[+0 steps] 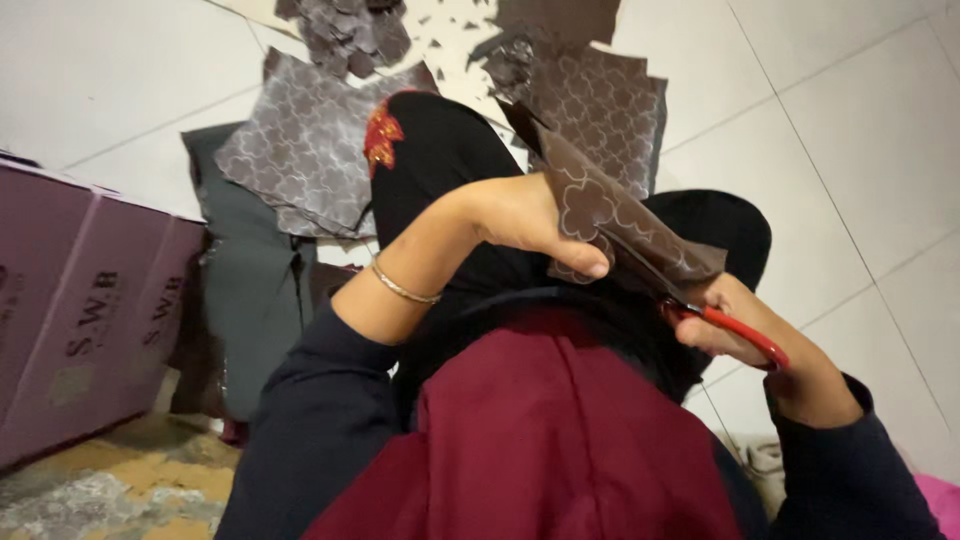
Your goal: The person sits on the floor and uses red-handled scissors to cut a brown patterned sheet into small clover-shaped pieces. They repeatedly trim the edges of each shape and place the finished pieces on the floor beside them.
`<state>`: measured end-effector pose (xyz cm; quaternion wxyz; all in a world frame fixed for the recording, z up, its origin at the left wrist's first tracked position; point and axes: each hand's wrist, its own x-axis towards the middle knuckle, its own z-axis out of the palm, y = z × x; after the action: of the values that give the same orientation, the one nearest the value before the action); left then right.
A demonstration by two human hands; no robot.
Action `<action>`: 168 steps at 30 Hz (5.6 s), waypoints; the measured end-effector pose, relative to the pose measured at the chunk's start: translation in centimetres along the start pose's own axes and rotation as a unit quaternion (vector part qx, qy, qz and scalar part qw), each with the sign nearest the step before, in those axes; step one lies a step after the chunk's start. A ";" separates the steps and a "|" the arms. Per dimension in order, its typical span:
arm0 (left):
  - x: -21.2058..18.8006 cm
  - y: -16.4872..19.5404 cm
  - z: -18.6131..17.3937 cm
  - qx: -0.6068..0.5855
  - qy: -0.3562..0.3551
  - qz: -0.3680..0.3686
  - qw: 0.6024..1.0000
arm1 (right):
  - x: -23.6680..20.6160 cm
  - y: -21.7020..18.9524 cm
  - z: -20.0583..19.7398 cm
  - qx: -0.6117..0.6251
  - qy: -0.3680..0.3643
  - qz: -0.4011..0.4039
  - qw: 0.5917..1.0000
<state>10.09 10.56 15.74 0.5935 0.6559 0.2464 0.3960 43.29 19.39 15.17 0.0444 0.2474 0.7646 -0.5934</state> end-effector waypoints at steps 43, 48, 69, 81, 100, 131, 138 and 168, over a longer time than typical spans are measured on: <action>3.7 -18.2 -3.6 -0.194 0.384 -0.112 0.896 | 12.9 12.2 6.4 0.148 0.178 0.149 0.961; 3.6 -18.2 -3.4 -0.197 0.392 -0.132 0.889 | 12.7 12.4 6.3 0.185 0.172 0.159 0.954; 3.2 -19.0 -3.7 -0.225 0.396 -0.109 0.884 | 13.1 12.3 6.4 0.226 0.179 0.196 0.937; 3.0 -18.6 -3.4 -0.199 0.386 -0.089 0.896 | 12.7 12.0 6.4 0.215 0.175 0.146 0.950; 2.3 -17.5 -3.0 -0.164 0.379 -0.039 0.910 | 11.6 10.5 7.2 0.240 0.131 0.095 0.957; -0.2 -16.6 -3.0 -0.208 0.353 -0.080 0.909 | 11.3 10.3 8.7 0.170 0.156 0.086 0.969; -0.3 -16.8 -2.9 -0.196 0.355 -0.072 0.911 | 11.0 10.5 8.7 0.144 0.155 0.078 0.974; 1.2 -19.1 -8.9 -0.201 0.557 -0.217 0.776 | 22.7 4.6 2.1 -0.211 0.341 0.098 0.911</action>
<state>6.28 20.02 -2.71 0.5410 0.1163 0.5845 0.5935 24.94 25.63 2.27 -0.1103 0.4933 0.8126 -0.2900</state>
